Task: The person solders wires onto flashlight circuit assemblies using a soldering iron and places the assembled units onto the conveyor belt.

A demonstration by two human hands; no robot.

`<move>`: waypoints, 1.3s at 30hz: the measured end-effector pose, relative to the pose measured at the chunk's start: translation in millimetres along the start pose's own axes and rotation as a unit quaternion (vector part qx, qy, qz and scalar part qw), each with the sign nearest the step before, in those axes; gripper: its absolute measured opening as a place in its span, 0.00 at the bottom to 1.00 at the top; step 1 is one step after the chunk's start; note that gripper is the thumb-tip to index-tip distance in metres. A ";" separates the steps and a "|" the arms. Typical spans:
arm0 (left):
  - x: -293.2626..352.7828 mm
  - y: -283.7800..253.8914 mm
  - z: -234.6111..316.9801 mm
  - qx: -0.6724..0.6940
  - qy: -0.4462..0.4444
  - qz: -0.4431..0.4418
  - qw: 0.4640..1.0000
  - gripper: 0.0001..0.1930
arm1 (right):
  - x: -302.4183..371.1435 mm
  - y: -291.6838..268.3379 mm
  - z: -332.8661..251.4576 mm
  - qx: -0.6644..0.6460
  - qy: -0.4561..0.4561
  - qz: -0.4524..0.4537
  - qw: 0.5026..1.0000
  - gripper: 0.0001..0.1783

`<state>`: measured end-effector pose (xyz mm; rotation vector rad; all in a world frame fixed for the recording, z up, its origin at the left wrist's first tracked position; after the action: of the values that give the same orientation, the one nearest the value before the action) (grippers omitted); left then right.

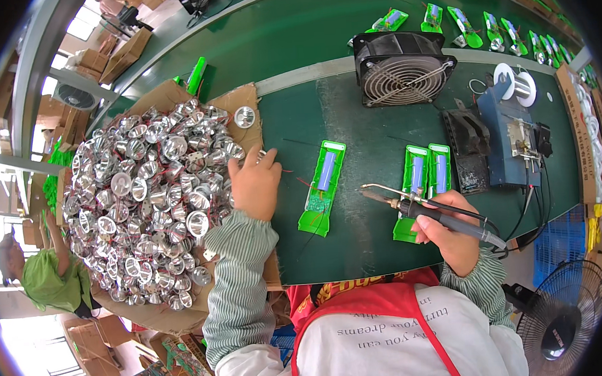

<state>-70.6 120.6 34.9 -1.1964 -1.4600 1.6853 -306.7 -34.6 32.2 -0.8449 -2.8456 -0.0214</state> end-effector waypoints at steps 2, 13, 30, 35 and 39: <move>4.6 -10.5 -0.1 0.082 -0.004 0.018 0.996 0.08 | -0.7 0.6 2.9 0.004 0.009 0.000 1.000 0.10; 47.3 -21.7 32.9 0.371 -0.185 0.003 0.910 0.04 | -18.3 32.2 7.6 0.009 0.016 -0.091 0.996 0.09; 59.8 -2.5 42.8 0.395 -0.203 0.004 0.896 0.04 | -34.2 58.9 18.7 0.018 0.042 -0.125 0.991 0.08; 57.4 -2.4 42.6 0.399 -0.196 0.009 0.895 0.04 | -35.6 57.9 24.8 -0.003 0.070 -0.123 0.990 0.08; 56.8 -1.7 42.4 0.398 -0.194 0.006 0.897 0.04 | -36.3 58.2 26.2 -0.007 0.084 -0.123 0.989 0.09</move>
<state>-132.6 152.8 22.3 -0.4286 -0.7718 2.2870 -249.4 -3.7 -1.8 -0.4660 -2.7727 -0.1386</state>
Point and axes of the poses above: each hand's wrist, its own x-axis away from the middle knuckle, its own y-axis out of the palm, z = x × y, the point moved 8 cm from there along -x, towards the middle knuckle, and after that the axes turned 13 degrees about x, right-handed, at the moved point
